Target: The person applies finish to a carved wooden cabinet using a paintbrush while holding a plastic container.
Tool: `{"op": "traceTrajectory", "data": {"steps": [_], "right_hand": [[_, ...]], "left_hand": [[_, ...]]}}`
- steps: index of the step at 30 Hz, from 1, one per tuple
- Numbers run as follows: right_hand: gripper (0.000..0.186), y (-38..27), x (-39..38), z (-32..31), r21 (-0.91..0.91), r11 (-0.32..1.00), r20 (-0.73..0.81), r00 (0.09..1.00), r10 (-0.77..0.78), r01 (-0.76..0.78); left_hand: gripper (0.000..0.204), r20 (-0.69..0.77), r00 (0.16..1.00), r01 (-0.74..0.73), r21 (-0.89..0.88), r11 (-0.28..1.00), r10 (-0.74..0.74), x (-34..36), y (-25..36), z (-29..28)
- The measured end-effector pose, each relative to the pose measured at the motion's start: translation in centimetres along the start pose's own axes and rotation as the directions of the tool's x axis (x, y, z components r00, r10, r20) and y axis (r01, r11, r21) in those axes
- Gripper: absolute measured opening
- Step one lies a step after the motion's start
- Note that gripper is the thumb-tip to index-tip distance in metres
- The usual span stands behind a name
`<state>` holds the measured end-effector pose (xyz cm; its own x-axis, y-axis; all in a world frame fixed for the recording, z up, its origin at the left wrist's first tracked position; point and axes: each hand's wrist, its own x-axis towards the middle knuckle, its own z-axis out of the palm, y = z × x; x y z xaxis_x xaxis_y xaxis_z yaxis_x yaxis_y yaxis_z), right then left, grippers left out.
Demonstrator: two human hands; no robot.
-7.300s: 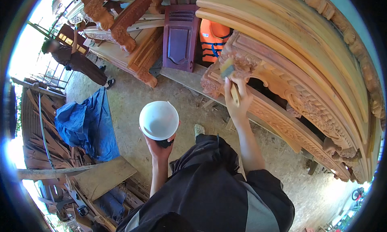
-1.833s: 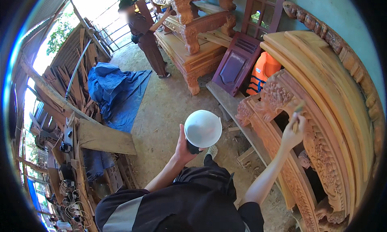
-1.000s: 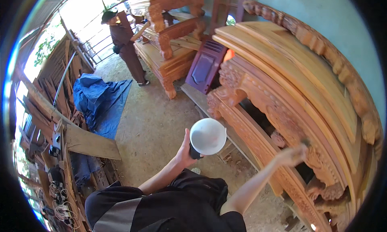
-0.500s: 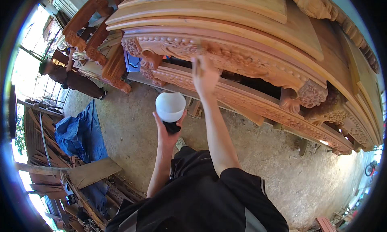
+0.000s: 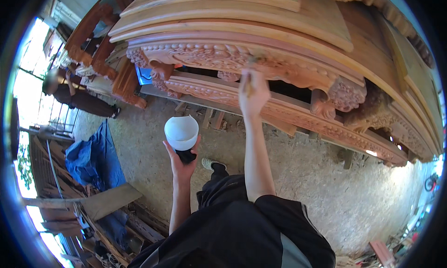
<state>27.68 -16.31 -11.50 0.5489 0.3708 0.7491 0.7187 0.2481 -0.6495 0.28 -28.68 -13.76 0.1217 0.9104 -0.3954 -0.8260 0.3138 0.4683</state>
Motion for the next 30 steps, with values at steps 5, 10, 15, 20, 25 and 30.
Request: {"op": "traceTrajectory", "data": {"steps": [5,10,15,20,25,30], "right_hand": [[0.011,1.5,2.4,-4.7,-0.031,0.995,-0.204,0.976,0.083,-0.091],[0.017,8.2,5.7,-12.1,-0.095,0.986,-0.660,0.750,0.041,-0.137],[0.010,3.9,2.6,-6.8,-0.063,0.994,-0.222,0.972,0.073,-0.089],[0.019,2.2,2.9,-8.4,-0.073,0.978,0.118,0.972,0.205,-0.197],[0.016,9.9,5.8,-17.5,-0.110,0.980,-0.433,0.895,0.106,-0.169],[0.016,12.1,3.5,-22.5,-0.451,0.887,-0.162,0.986,0.027,-0.098]], "left_hand": [[0.079,0.047,0.999,-0.001,0.001,1.000,0.001,-0.4,-0.2,1.0],[0.080,0.051,0.999,0.005,0.007,1.000,-0.005,-0.4,-1.3,0.8],[0.079,0.111,0.987,0.103,0.110,0.988,-0.116,0.0,-4.4,1.9],[0.078,0.064,0.987,0.132,0.170,0.977,-0.144,-1.2,-6.3,2.0],[0.077,0.079,0.988,0.116,0.164,0.980,-0.130,-1.4,-5.8,-0.3],[0.077,0.041,0.993,0.101,0.155,0.983,-0.109,-1.6,-5.1,-0.7]]}}
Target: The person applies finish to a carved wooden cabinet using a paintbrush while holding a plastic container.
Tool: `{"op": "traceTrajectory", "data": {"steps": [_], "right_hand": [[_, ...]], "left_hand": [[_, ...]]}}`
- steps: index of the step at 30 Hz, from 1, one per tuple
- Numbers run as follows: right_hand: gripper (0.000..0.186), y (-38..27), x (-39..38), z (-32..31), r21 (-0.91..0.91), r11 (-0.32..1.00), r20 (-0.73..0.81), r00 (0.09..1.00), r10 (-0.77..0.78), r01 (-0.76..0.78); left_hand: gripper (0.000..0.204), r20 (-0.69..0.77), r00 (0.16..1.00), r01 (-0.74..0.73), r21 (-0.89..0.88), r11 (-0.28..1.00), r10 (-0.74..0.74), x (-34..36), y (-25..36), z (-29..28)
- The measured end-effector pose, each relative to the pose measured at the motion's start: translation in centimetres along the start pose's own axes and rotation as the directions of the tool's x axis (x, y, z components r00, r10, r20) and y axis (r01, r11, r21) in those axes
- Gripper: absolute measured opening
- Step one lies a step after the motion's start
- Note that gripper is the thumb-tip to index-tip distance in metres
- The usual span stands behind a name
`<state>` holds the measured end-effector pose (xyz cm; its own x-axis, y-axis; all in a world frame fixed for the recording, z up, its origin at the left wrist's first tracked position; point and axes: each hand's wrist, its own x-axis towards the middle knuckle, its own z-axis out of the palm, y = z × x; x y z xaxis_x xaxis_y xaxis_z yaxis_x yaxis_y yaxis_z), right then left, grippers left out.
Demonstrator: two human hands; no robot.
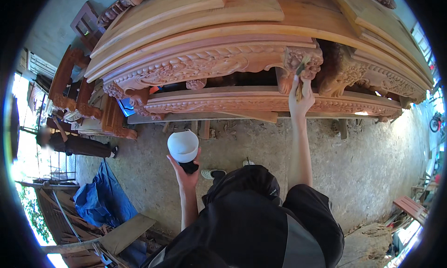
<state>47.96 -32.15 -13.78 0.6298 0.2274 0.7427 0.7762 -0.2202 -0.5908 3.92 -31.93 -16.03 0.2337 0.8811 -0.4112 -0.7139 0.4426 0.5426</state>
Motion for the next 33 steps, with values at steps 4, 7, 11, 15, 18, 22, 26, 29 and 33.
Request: {"op": "traceTrajectory", "data": {"steps": [4,7,11,15,18,22,26,29,33], "right_hand": [[0.016,0.5,0.1,-1.6,-0.104,0.994,0.112,0.993,0.042,-0.031],[0.016,-0.8,1.4,-2.0,0.135,0.988,-0.095,0.992,0.088,-0.075],[0.017,-0.4,1.8,-1.4,0.196,0.980,0.107,0.994,-0.001,-0.020],[0.016,0.5,0.7,-0.8,0.138,0.988,-0.015,0.998,0.067,-0.064],[0.015,-0.2,0.4,-0.8,0.231,0.967,-0.101,0.986,0.136,-0.110],[0.014,-0.3,0.6,-0.4,0.221,0.968,0.099,0.984,-0.146,0.122],[0.012,0.2,0.0,0.1,0.234,0.972,-0.078,0.996,0.042,-0.022],[0.011,0.4,0.0,0.0,0.307,0.950,-0.185,0.976,0.116,-0.054],[0.012,0.3,-0.3,-0.6,0.153,0.987,0.098,0.994,-0.058,0.042]], "left_hand": [[0.076,0.037,0.999,0.011,0.028,1.000,-0.012,1.0,0.0,0.7],[0.077,0.041,0.998,0.053,0.068,0.996,-0.056,1.2,-0.6,2.1],[0.078,0.102,0.988,0.103,0.098,0.990,-0.113,1.3,-2.1,3.1],[0.079,0.076,0.987,0.131,0.130,0.983,-0.141,0.8,-2.9,3.7],[0.079,0.077,0.989,0.115,0.139,0.984,-0.127,0.2,-3.0,3.1],[0.080,0.071,0.990,0.113,0.142,0.983,-0.124,0.4,-2.6,2.4],[0.080,0.070,0.989,0.123,0.110,0.986,-0.131,0.2,-2.2,1.7],[0.079,0.073,0.992,0.098,0.088,0.991,-0.105,0.3,-2.4,1.7],[0.078,0.072,0.992,0.094,0.111,0.989,-0.102,0.5,-2.4,1.4]]}}
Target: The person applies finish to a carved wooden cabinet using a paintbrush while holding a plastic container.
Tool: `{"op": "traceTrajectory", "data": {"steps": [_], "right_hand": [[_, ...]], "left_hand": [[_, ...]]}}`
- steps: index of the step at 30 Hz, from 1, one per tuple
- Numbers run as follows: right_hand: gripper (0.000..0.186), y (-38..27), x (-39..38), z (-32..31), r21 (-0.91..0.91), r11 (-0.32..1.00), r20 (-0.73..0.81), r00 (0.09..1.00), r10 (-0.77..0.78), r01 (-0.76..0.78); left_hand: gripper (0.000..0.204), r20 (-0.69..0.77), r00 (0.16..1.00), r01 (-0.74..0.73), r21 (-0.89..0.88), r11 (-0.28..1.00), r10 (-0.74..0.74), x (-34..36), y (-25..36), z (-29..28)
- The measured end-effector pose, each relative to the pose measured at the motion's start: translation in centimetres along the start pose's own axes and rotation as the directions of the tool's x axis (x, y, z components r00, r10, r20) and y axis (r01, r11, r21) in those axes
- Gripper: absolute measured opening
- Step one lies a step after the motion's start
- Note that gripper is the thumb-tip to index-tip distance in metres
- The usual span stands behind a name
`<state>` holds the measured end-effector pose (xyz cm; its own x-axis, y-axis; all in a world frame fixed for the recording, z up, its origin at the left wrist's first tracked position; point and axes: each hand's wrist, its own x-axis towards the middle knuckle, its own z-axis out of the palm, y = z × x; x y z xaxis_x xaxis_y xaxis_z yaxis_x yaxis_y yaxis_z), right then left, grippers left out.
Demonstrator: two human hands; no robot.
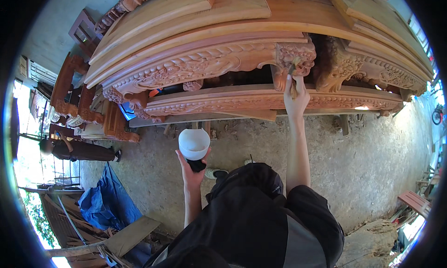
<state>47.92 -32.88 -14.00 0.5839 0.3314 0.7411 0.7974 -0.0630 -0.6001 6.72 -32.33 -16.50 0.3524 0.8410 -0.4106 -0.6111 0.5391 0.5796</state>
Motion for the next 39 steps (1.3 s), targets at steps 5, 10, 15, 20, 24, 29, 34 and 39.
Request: {"op": "traceTrajectory", "data": {"steps": [5,10,15,20,24,29,34,39], "right_hand": [[0.011,-0.4,1.1,0.0,0.084,0.989,-0.252,0.958,0.138,-0.120],[0.012,1.1,0.0,-0.5,0.129,0.982,0.071,0.989,0.131,-0.139],[0.016,0.9,0.4,-0.4,0.136,0.963,-0.291,0.920,0.262,-0.231],[0.016,1.4,-0.3,-0.5,0.250,0.932,-0.010,0.961,0.275,-0.264],[0.014,3.2,-0.5,-0.1,0.144,0.931,-0.145,0.923,0.356,-0.336],[0.009,0.8,-0.6,1.3,0.363,0.915,-0.119,0.965,0.233,-0.176],[0.015,5.1,-1.9,-0.1,0.238,0.952,-0.173,0.957,0.235,-0.191],[0.024,1.0,0.4,-0.6,0.298,0.928,-0.281,0.909,0.308,-0.223]], "left_hand": [[0.077,-0.024,1.000,0.010,0.002,1.000,-0.010,0.4,-0.3,0.2],[0.077,-0.009,1.000,0.026,0.002,1.000,-0.026,0.8,-0.6,0.0],[0.074,-0.060,0.998,0.033,-0.012,0.999,-0.034,0.8,-0.7,0.4],[0.073,-0.032,0.999,0.031,-0.018,0.999,-0.031,1.3,-0.8,0.1],[0.072,-0.044,0.999,0.028,-0.010,1.000,-0.029,1.6,-0.7,0.7],[0.071,-0.073,0.997,0.010,-0.030,1.000,-0.012,0.8,-0.2,0.7],[0.067,-0.158,0.987,-0.020,-0.036,0.999,0.014,1.0,-1.3,0.7],[0.065,-0.197,0.980,-0.013,-0.036,0.999,0.006,0.2,-1.0,0.9]]}}
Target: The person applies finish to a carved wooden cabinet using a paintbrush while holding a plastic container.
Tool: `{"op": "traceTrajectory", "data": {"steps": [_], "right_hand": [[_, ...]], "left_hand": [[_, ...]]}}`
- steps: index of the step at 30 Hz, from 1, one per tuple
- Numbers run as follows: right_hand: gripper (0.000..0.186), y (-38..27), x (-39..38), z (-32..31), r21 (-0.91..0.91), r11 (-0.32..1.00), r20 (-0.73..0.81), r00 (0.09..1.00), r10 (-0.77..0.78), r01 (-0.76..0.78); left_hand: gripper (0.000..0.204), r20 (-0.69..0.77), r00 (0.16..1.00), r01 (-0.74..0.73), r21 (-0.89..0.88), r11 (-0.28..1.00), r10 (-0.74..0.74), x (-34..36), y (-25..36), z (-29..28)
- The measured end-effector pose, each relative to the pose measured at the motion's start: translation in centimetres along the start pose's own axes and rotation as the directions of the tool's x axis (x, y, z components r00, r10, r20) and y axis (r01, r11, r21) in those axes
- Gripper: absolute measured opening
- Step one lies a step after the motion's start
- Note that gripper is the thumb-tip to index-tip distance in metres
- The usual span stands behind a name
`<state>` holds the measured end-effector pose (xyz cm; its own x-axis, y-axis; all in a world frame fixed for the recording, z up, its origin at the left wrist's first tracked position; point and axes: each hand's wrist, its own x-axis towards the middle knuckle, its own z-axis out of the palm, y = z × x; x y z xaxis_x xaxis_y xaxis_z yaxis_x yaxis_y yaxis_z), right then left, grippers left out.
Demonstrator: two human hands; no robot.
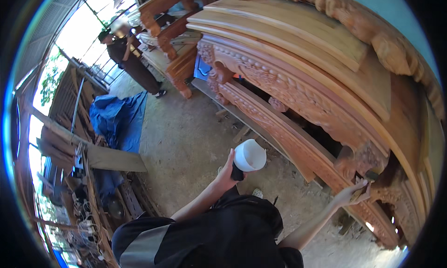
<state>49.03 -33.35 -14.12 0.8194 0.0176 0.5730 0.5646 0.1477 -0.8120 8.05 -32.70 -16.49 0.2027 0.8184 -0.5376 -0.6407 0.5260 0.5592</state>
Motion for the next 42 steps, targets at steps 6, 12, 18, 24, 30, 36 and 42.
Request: {"op": "traceTrajectory", "data": {"steps": [6,12,18,24,30,36,42], "right_hand": [[0.025,1.5,-0.6,0.4,-0.095,0.995,0.257,0.966,0.010,0.015],[0.026,0.8,-0.8,0.4,-0.119,0.993,0.207,0.978,0.027,-0.002],[0.029,-0.6,-1.1,0.3,-0.171,0.985,0.202,0.978,0.059,-0.024],[0.029,-0.6,-1.3,0.1,-0.164,0.986,0.192,0.979,0.073,-0.042],[0.028,-1.2,-1.5,0.4,-0.151,0.989,0.179,0.983,0.032,-0.004],[0.029,-1.3,-1.4,0.0,-0.190,0.982,0.177,0.984,0.012,0.022],[0.031,-1.3,-1.2,-0.2,-0.168,0.985,0.147,0.988,0.054,-0.029]], "left_hand": [[0.064,-0.033,0.999,0.024,-0.075,0.997,-0.027,0.7,-0.3,-0.7],[0.064,-0.069,0.997,0.013,-0.086,0.996,-0.019,0.2,0.2,-0.7],[0.065,-0.022,1.000,-0.010,-0.067,0.998,0.008,0.1,0.3,-1.5],[0.067,-0.007,1.000,0.005,-0.063,0.998,-0.006,-0.4,0.7,-0.8],[0.066,-0.025,1.000,-0.003,-0.078,0.997,0.001,-0.5,0.8,-1.0],[0.066,-0.063,0.998,0.004,-0.091,0.996,-0.009,-0.5,0.8,-1.0],[0.065,-0.017,1.000,0.011,-0.086,0.996,-0.012,-0.3,0.5,-1.5]]}}
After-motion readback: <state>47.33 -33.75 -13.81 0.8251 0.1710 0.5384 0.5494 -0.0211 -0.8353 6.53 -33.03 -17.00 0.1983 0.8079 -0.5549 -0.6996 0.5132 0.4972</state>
